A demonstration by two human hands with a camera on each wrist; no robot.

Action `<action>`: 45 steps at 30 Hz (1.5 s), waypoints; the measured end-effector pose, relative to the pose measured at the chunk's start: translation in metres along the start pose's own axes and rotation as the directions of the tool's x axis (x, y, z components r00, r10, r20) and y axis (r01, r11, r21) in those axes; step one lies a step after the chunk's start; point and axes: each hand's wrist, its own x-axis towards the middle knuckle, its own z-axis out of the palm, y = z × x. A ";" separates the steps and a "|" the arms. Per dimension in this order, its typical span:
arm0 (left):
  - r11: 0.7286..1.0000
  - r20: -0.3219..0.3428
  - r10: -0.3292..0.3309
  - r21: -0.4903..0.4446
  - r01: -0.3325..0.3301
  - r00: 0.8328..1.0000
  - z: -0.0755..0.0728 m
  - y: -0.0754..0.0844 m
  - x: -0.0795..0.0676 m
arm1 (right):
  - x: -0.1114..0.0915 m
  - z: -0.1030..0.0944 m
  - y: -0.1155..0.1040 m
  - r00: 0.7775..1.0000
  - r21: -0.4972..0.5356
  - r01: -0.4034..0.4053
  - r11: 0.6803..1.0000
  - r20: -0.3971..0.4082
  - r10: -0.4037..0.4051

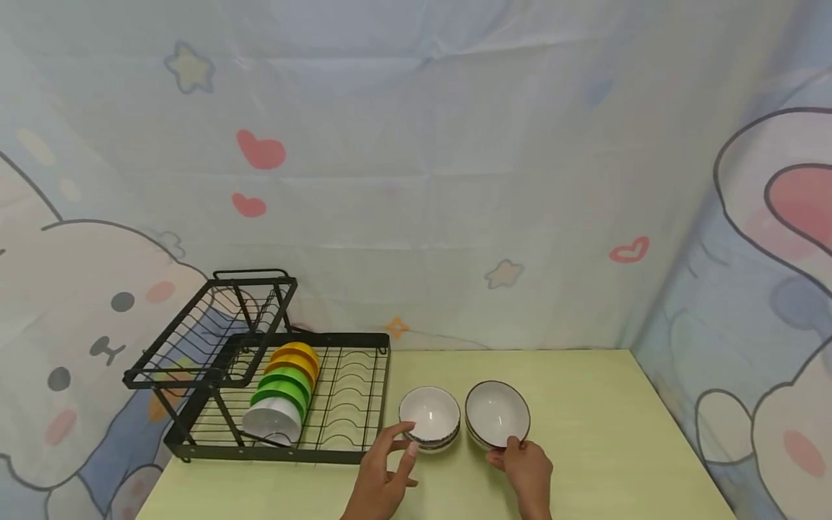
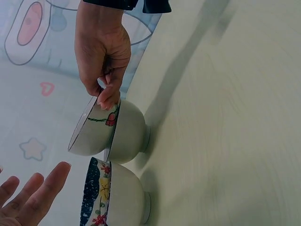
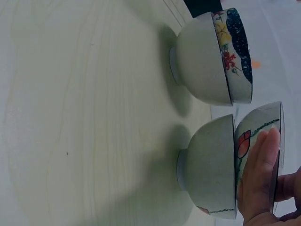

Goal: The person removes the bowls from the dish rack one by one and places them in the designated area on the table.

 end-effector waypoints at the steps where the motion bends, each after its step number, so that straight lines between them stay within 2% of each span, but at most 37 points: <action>1: 1.000 0.002 -0.010 -0.002 0.010 1.000 -0.001 0.000 0.000 | 0.001 0.000 0.000 1.000 -0.001 -0.003 1.000 0.000 0.003; 4: 1.000 0.008 -0.025 -0.008 0.025 1.000 -0.003 -0.002 0.000 | 0.003 -0.001 0.000 1.000 -0.003 0.003 1.000 -0.002 -0.003; 11: 1.000 -0.004 -0.005 -0.026 0.005 1.000 -0.004 -0.004 -0.002 | 0.004 -0.003 0.002 1.000 -0.001 0.025 1.000 -0.016 -0.025; 17: 0.999 -0.001 -0.025 -0.025 0.025 1.000 -0.007 -0.006 -0.001 | 0.011 -0.003 0.005 0.998 -0.089 0.024 0.996 -0.056 -0.029; 23: 1.000 -0.022 -0.002 -0.007 0.001 1.000 -0.012 -0.007 -0.001 | 0.015 -0.005 0.006 1.000 -0.141 0.003 0.990 -0.029 -0.008; 25: 1.000 -0.033 0.008 0.007 -0.008 0.999 -0.014 -0.008 -0.002 | 0.012 -0.006 0.006 1.000 -0.123 0.004 0.992 -0.010 -0.006; 29: 0.995 -0.040 0.036 0.094 -0.032 0.999 -0.017 -0.010 -0.003 | 0.004 -0.006 0.009 1.000 -0.062 0.006 0.998 0.009 -0.006; 35: 0.953 -0.065 0.141 0.279 -0.118 0.988 -0.021 -0.016 -0.006 | -0.007 -0.003 0.018 1.000 0.049 0.007 0.999 0.015 -0.007; 40: 0.889 -0.094 0.207 0.434 -0.146 0.974 -0.029 -0.024 -0.005 | -0.017 0.001 0.021 1.000 0.066 0.016 0.998 0.003 -0.017; 45: 0.818 -0.116 0.275 0.549 -0.169 0.954 -0.048 -0.032 -0.001 | -0.029 0.006 0.020 0.999 0.080 0.030 0.996 0.014 -0.031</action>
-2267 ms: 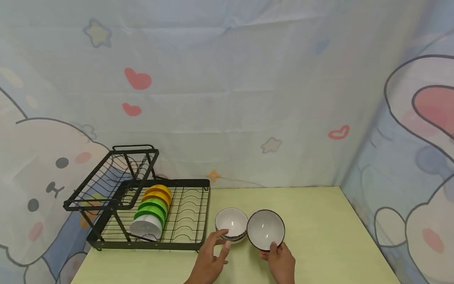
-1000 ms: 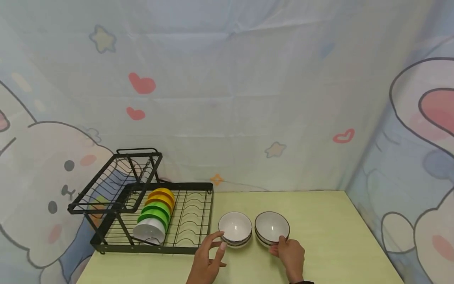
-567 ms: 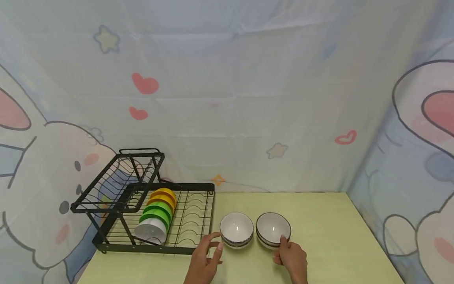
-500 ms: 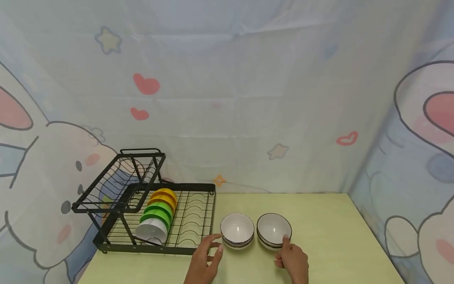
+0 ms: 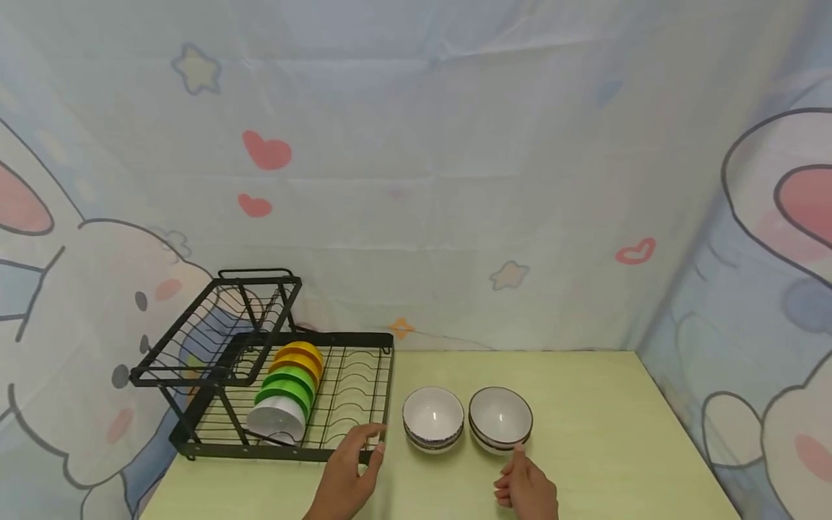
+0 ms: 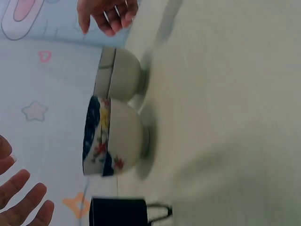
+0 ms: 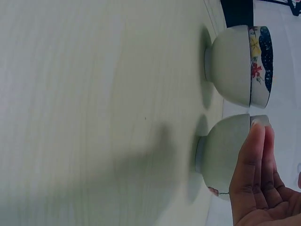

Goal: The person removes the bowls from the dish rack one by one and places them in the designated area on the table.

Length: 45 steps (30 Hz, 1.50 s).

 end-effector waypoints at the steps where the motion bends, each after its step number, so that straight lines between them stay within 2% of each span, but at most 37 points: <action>1: 1.000 -0.012 0.011 0.027 -0.011 1.000 -0.004 -0.004 0.002 | -0.002 0.002 -0.001 1.000 0.007 -0.004 1.000 -0.001 0.004; 5: 0.993 -0.048 0.024 0.113 -0.018 0.999 -0.025 -0.025 0.011 | -0.007 0.007 -0.001 1.000 0.033 -0.030 0.999 -0.007 0.030; 9: 0.993 -0.070 -0.022 0.118 0.030 0.997 -0.051 -0.045 0.017 | -0.010 0.012 0.000 0.997 0.051 -0.081 0.995 -0.004 0.081; 12: 0.990 -0.059 -0.047 0.131 0.055 0.997 -0.069 -0.058 0.021 | -0.011 0.013 0.001 0.995 0.050 -0.098 0.994 -0.002 0.098; 19: 0.966 -0.033 -0.020 0.259 0.028 0.999 -0.101 -0.091 0.027 | -0.014 0.014 0.002 0.995 0.086 -0.094 0.992 -0.001 0.095; 22: 0.956 -0.036 0.010 0.293 0.001 0.999 -0.112 -0.099 0.030 | -0.014 0.013 0.004 0.996 0.083 -0.085 0.993 0.011 0.084; 24: 0.953 -0.015 0.011 0.303 -0.005 1.000 -0.117 -0.103 0.032 | -0.013 0.012 0.005 0.997 0.069 -0.082 0.994 0.018 0.081; 30: 0.948 0.103 -0.072 0.315 0.036 0.992 -0.120 -0.114 0.035 | -0.011 0.012 0.002 0.996 0.046 -0.080 0.996 0.036 0.079; 34: 0.934 0.123 -0.057 0.357 0.010 0.991 -0.109 -0.121 0.038 | -0.012 0.010 0.004 0.995 0.051 -0.087 0.995 0.042 0.085; 39: 0.876 0.134 0.003 0.478 -0.068 0.991 -0.101 -0.130 0.039 | -0.017 0.006 0.007 0.995 0.058 -0.092 0.994 0.043 0.089; 45: 0.823 0.148 0.028 0.558 -0.107 0.989 -0.096 -0.137 0.047 | -0.018 0.004 0.006 0.997 0.064 -0.075 0.995 0.033 0.073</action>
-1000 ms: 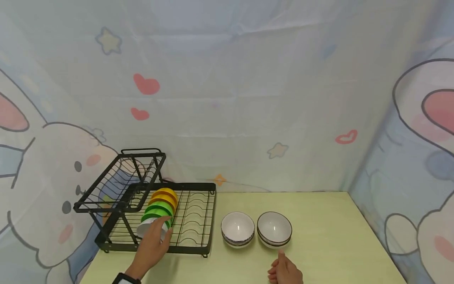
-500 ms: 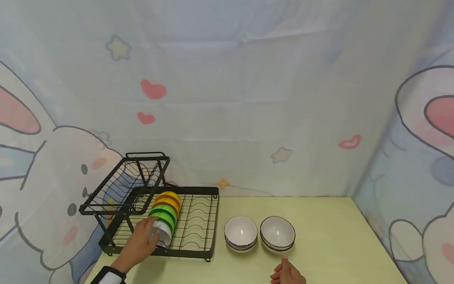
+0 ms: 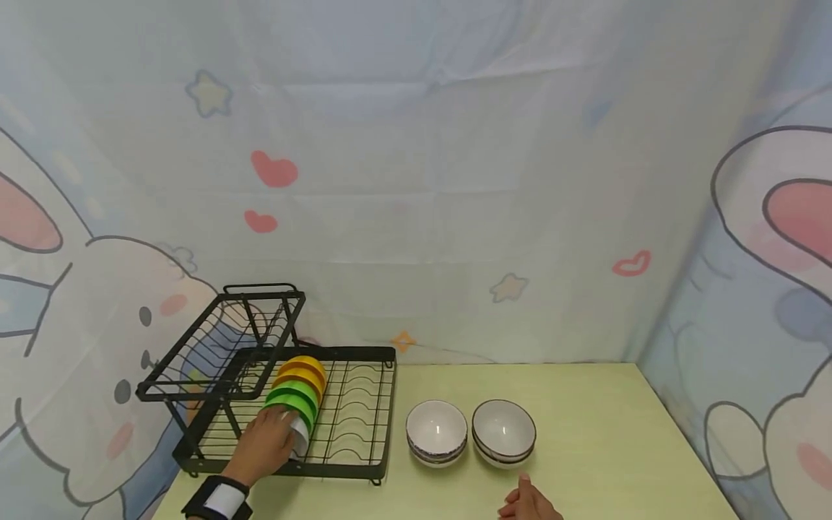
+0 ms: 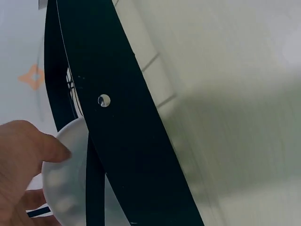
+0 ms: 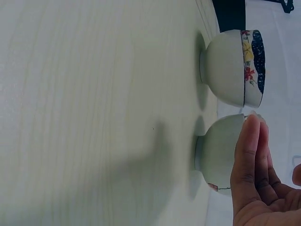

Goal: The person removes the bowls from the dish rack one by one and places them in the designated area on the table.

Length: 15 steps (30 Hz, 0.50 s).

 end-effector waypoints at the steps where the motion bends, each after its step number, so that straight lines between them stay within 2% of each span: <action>1: 1.000 0.008 -0.003 0.022 0.003 1.000 0.002 0.000 0.000 | 0.000 0.000 0.001 1.000 -0.007 -0.004 1.000 0.006 0.004; 7: 0.995 0.037 -0.018 0.096 0.014 0.999 0.011 -0.003 -0.001 | 0.001 -0.001 0.008 1.000 -0.017 -0.020 1.000 0.006 0.020; 15: 0.997 0.116 -0.060 0.048 0.055 0.991 0.012 -0.002 0.006 | 0.000 -0.004 0.001 1.000 0.002 -0.023 1.000 -0.007 0.023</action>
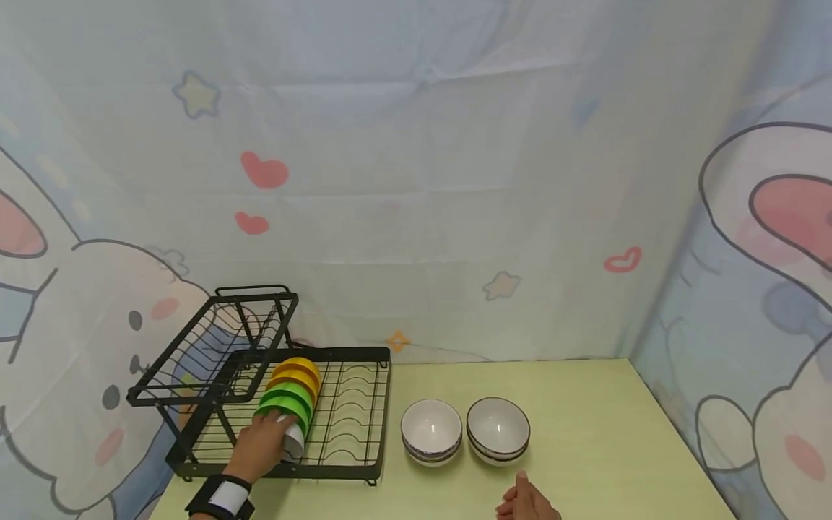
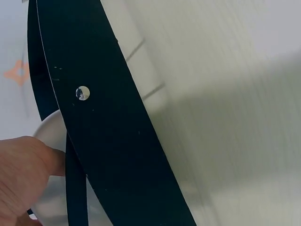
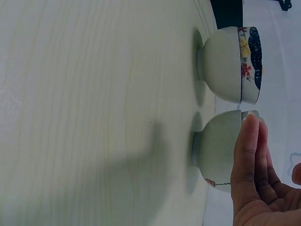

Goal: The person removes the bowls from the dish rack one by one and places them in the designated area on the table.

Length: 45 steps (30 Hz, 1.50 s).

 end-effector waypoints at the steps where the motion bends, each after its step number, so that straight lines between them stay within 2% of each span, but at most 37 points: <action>1: 1.000 0.012 -0.005 -0.003 0.005 1.000 0.000 0.000 0.000 | 0.000 0.000 -0.001 1.000 -0.007 -0.009 1.000 0.000 0.009; 6: 1.000 0.044 -0.020 0.011 0.019 0.999 -0.001 -0.002 0.001 | -0.003 0.002 -0.003 0.999 -0.027 -0.026 0.999 0.019 0.026; 9: 0.999 0.026 -0.008 0.038 0.007 1.000 -0.001 -0.003 0.001 | -0.003 0.003 -0.003 1.000 -0.007 -0.020 1.000 0.010 0.020; 12: 0.995 -0.019 0.030 0.098 -0.028 0.999 0.000 -0.003 0.001 | -0.003 0.004 -0.004 1.000 0.016 -0.012 1.000 -0.008 0.012; 16: 0.973 -0.079 0.097 0.217 -0.077 0.992 0.003 -0.004 -0.002 | -0.003 0.005 -0.004 1.000 0.019 -0.007 1.000 -0.020 0.007; 21: 0.942 -0.118 0.142 0.320 -0.098 0.983 0.003 -0.001 -0.004 | -0.004 0.006 -0.004 0.999 0.028 0.005 1.000 -0.033 -0.004; 26: 0.906 -0.207 0.197 0.412 -0.098 0.958 -0.005 0.007 -0.006 | -0.002 0.008 -0.003 0.999 0.041 0.013 0.999 -0.045 -0.011; 29: 0.896 -0.242 0.209 0.436 -0.086 0.947 -0.012 0.013 -0.008 | -0.003 0.009 -0.003 0.999 0.041 0.017 0.999 -0.036 -0.016; 33: 0.904 -0.247 0.202 0.419 -0.083 0.948 -0.021 0.021 -0.011 | -0.004 0.010 -0.002 0.999 0.042 0.039 0.998 -0.038 -0.037; 39: 0.936 -0.208 0.173 0.339 -0.095 0.963 -0.031 0.030 -0.016 | -0.007 0.009 0.001 0.996 0.045 0.065 0.997 -0.063 -0.062; 45: 0.987 -0.176 0.124 0.126 -0.103 0.977 -0.043 0.042 -0.023 | -0.008 0.010 0.001 0.998 0.052 0.050 0.997 -0.052 -0.047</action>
